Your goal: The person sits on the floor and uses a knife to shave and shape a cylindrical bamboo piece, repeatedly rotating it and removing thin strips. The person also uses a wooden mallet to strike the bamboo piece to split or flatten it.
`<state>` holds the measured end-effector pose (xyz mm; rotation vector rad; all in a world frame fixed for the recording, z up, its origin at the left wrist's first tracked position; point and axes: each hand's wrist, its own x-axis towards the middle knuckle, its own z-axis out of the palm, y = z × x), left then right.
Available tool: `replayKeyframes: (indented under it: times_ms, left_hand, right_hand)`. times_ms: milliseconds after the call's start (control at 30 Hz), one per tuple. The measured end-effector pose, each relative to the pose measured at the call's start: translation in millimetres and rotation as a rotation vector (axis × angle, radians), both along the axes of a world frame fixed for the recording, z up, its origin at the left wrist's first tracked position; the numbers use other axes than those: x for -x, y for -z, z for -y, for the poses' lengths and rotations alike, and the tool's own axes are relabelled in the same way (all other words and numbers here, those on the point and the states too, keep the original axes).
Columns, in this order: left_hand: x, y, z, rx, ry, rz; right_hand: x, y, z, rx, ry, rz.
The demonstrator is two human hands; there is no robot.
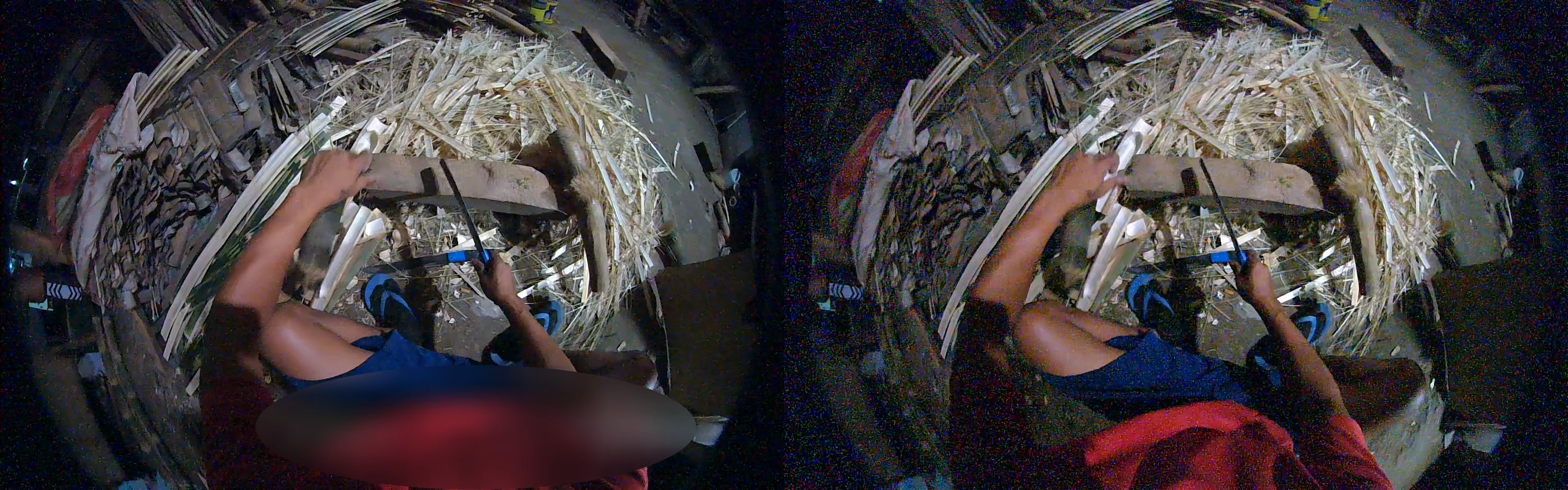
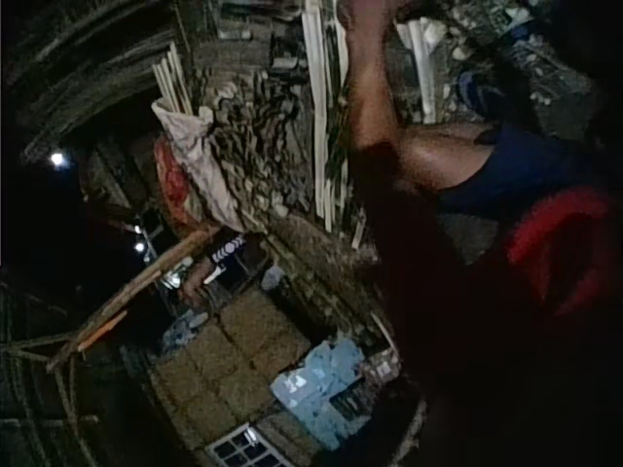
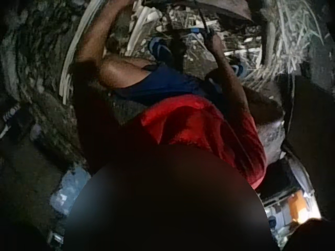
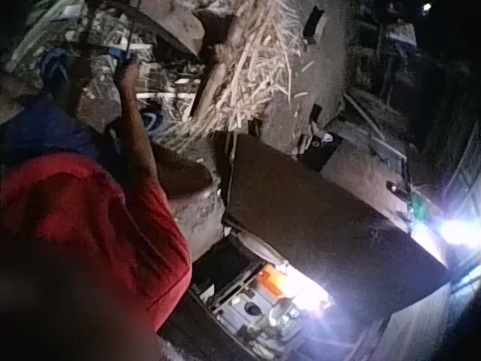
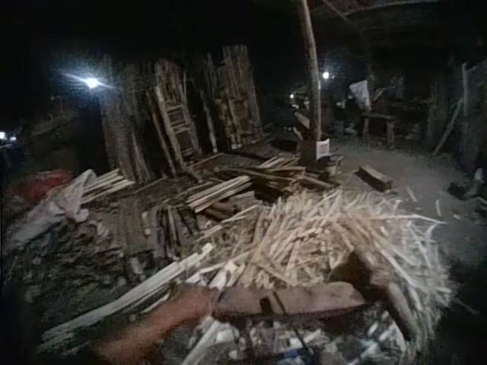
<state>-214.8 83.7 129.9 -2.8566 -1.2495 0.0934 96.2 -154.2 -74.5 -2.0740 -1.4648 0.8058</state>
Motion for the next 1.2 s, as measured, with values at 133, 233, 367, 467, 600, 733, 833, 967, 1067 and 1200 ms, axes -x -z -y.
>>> replayKeyframes:
  times_ms: [133,233,367,467,600,733,833,967,1067,1200]
  left_hand:
    - [-52,-58,-3,-0.324,0.084,0.496]
    - [-112,-90,7,-0.465,0.179,0.741]
    - [-195,-82,39,-0.540,0.124,0.656]
    - [-225,-62,50,-0.279,0.197,0.797]
    - [-225,-43,53,-0.258,0.186,1.356]
    - [-208,-30,72,0.117,0.092,1.435]
    - [-198,-16,89,0.366,-0.071,1.269]
    - [-192,-2,101,0.541,0.039,1.357]
    - [-190,-2,105,0.496,-0.030,1.280]
    - [-188,-6,110,0.508,0.034,1.197]
  right_hand:
    - [-7,-25,-3,-0.180,0.077,-0.082]
    - [-17,-56,-9,-0.304,0.085,-0.168]
    - [-35,-101,-7,-0.365,0.196,-0.301]
    - [-46,-131,2,-0.331,0.267,-0.556]
    - [-50,-171,12,-0.379,0.298,-0.181]
    - [-40,-220,17,-0.520,0.191,-0.144]
    - [-30,-253,20,-0.507,0.112,-0.072]
    - [-19,-274,23,-0.443,-0.035,-0.090]
    - [-11,-275,19,-0.466,-0.070,-0.059]
    - [-6,-268,11,-0.437,-0.084,-0.025]
